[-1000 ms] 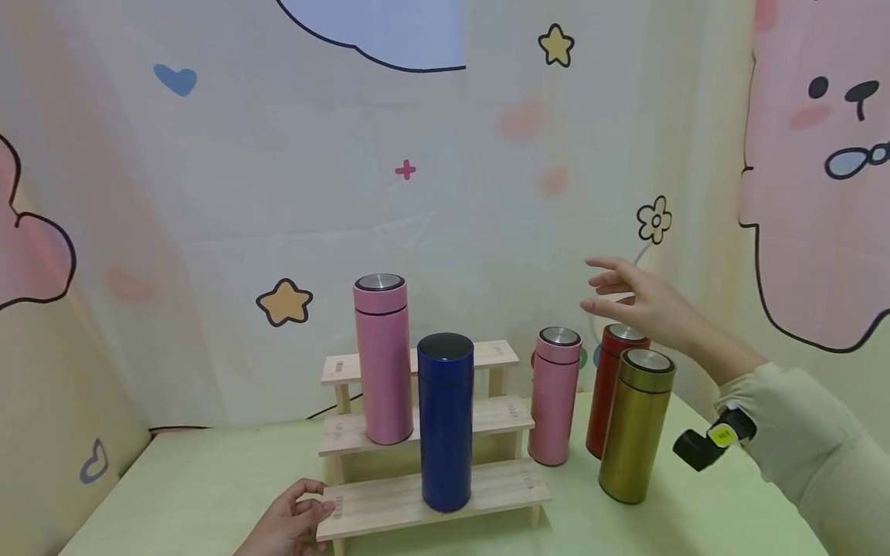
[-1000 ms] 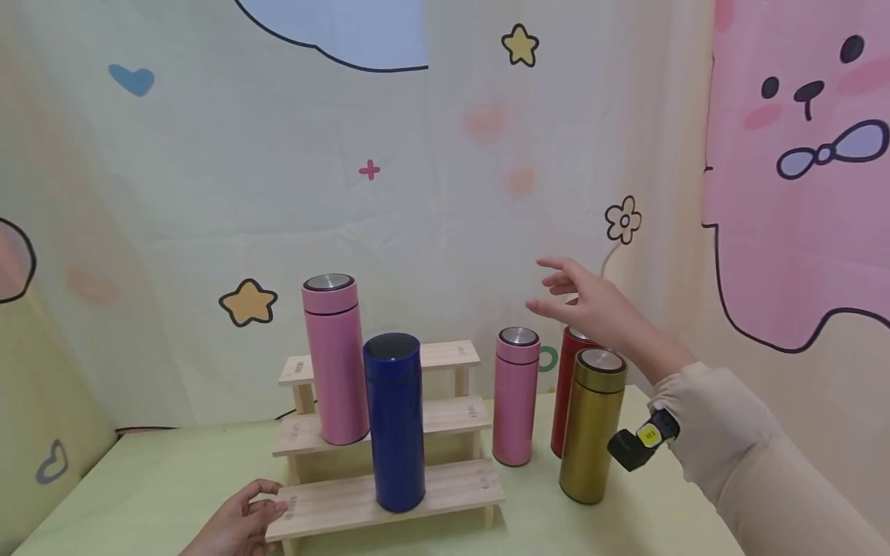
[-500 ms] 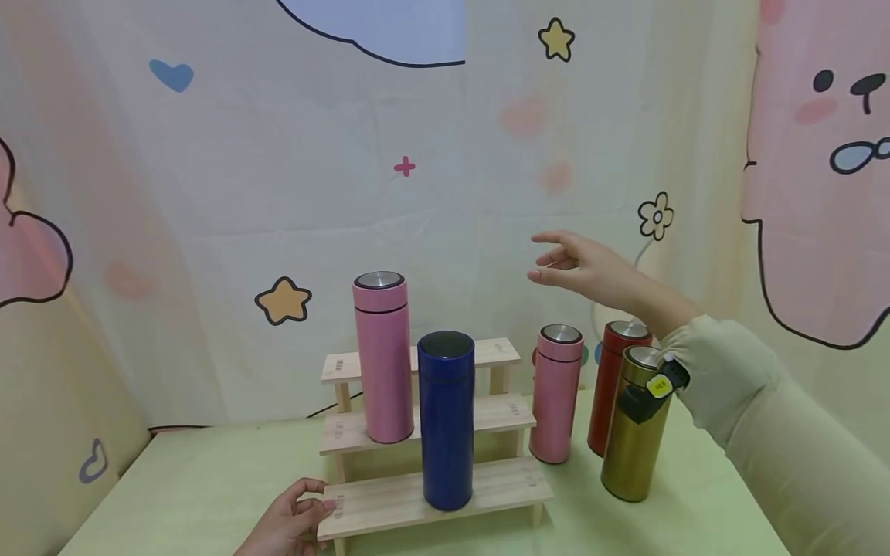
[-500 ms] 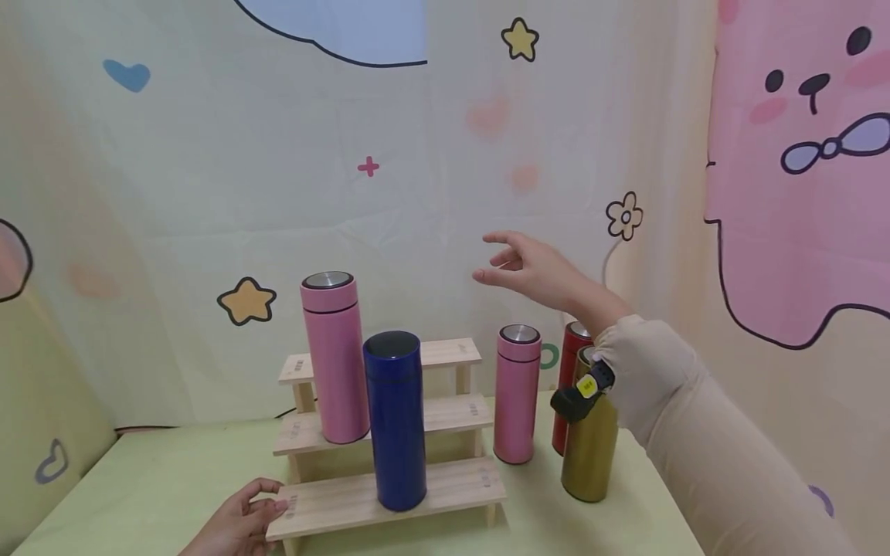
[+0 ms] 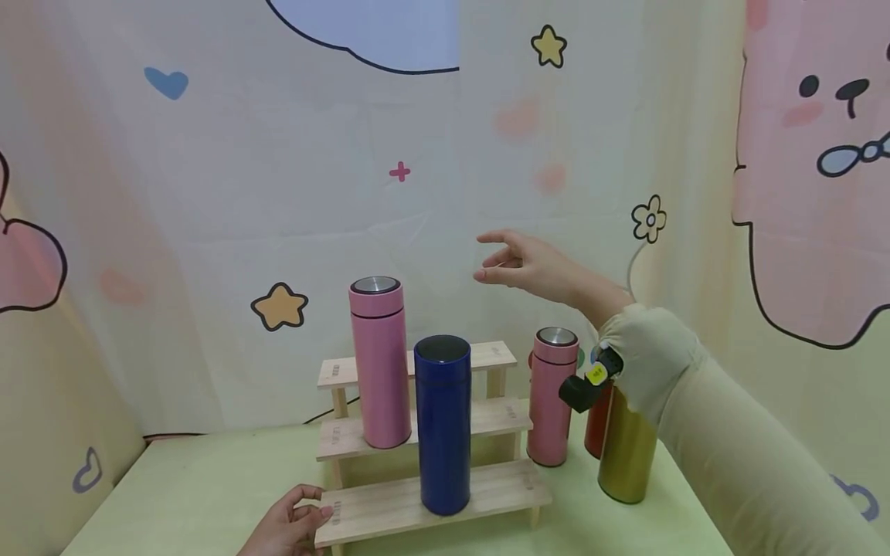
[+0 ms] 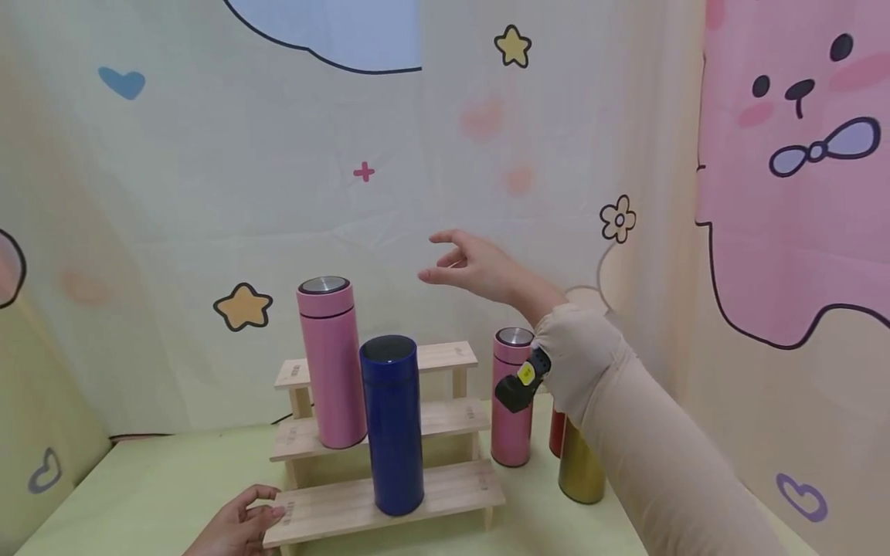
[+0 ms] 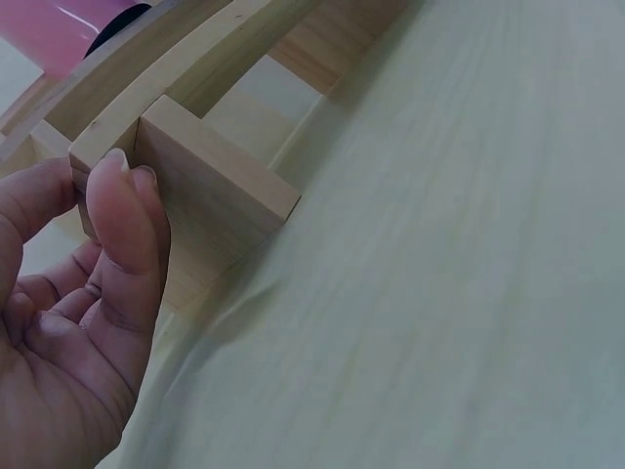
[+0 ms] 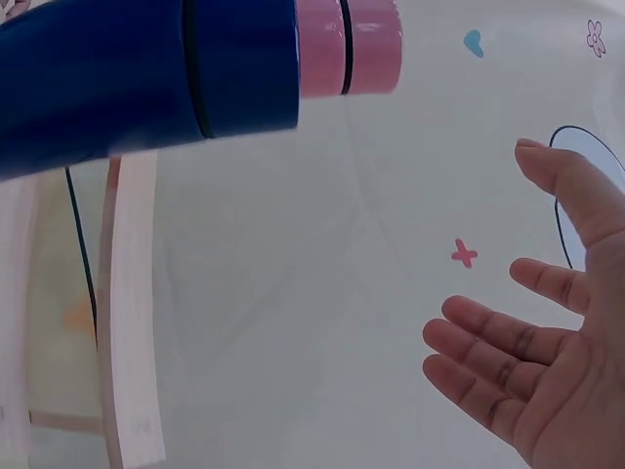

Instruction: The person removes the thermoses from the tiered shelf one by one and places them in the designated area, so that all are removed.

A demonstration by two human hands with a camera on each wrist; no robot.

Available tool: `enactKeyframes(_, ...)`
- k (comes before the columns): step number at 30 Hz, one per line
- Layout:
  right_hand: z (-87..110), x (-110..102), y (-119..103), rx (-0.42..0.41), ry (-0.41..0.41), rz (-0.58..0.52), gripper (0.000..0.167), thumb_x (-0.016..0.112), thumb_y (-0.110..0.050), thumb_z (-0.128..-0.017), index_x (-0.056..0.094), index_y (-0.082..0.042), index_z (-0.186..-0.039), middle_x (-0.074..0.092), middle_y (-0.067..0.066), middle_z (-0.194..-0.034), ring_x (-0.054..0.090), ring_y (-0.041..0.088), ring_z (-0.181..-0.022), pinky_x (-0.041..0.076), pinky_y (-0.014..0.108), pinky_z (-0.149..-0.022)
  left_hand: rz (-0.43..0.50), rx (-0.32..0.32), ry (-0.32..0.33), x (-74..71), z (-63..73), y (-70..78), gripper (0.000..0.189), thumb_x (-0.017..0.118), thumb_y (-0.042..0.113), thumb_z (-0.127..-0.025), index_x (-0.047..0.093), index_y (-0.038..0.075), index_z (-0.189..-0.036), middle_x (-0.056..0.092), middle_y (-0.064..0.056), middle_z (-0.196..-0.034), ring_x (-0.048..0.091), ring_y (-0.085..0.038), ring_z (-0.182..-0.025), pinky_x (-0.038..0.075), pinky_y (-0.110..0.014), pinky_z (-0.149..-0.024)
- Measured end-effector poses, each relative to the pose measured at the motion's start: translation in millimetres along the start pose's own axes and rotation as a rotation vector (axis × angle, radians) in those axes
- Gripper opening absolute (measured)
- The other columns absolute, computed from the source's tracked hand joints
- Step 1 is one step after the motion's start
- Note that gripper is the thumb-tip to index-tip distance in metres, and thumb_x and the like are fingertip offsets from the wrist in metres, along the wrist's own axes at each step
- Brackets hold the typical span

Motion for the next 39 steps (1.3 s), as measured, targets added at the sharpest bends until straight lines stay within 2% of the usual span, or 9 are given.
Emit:
enactKeyframes(10,-14.7,29,-12,-0.018,-0.029,-0.058,0.068,0.065,-0.035,-0.092,0.031,-0.019,-0.149,0.056,0.014,-0.134,0.056,0.030,-0.122,0.044,0.049,-0.104,-0.009,0.008,0.006,0.0,-1.7,-1.5,0.040,0.065,0.021,-0.093,0.041,-0.002,-0.115,0.063,0.001,-0.084,0.066,-0.012,-0.072,0.057,-0.028,-0.065)
enactKeyframes(21,-28.4,54,-26,-0.043,-0.075,-0.057,0.069,0.065,-0.035,-0.091,0.031,-0.018,-0.148,0.058,0.014,-0.133,0.057,0.026,-0.122,0.045,0.047,-0.103,0.014,0.035,-0.040,-2.1,-3.0,-4.4,0.042,0.066,0.022,-0.092,0.042,-0.003,-0.115,0.064,0.001,-0.084,0.068,-0.013,-0.077,0.059,-0.034,-0.072)
enactKeyframes(32,-38.4,81,-36,-0.038,-0.136,-0.089,0.071,0.067,-0.034,-0.089,0.031,-0.018,-0.148,0.053,0.017,-0.137,0.059,0.030,-0.118,0.049,0.046,-0.099,-0.006,0.037,-0.027,-1.7,-2.3,-2.8,0.039,0.065,0.021,-0.092,0.043,-0.002,-0.115,0.063,0.003,-0.081,0.063,-0.008,-0.069,0.058,-0.030,-0.069)
enactKeyframes(39,-42.7,92,-39,-0.039,-0.161,-0.107,0.074,0.068,-0.031,-0.088,0.029,-0.016,-0.149,0.055,0.016,-0.134,0.060,0.030,-0.115,0.051,0.043,-0.096,0.025,0.042,-0.040,-1.8,-2.4,-2.8,0.039,0.065,0.021,-0.092,0.043,-0.002,-0.115,0.065,0.001,-0.084,0.068,-0.013,-0.077,0.059,-0.033,-0.072)
Point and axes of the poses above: each hand's wrist, its own z-axis away from the middle knuckle, its own x-axis out of the palm, y = z × x, the point moved 4 cm from there along -z, towards the middle knuckle
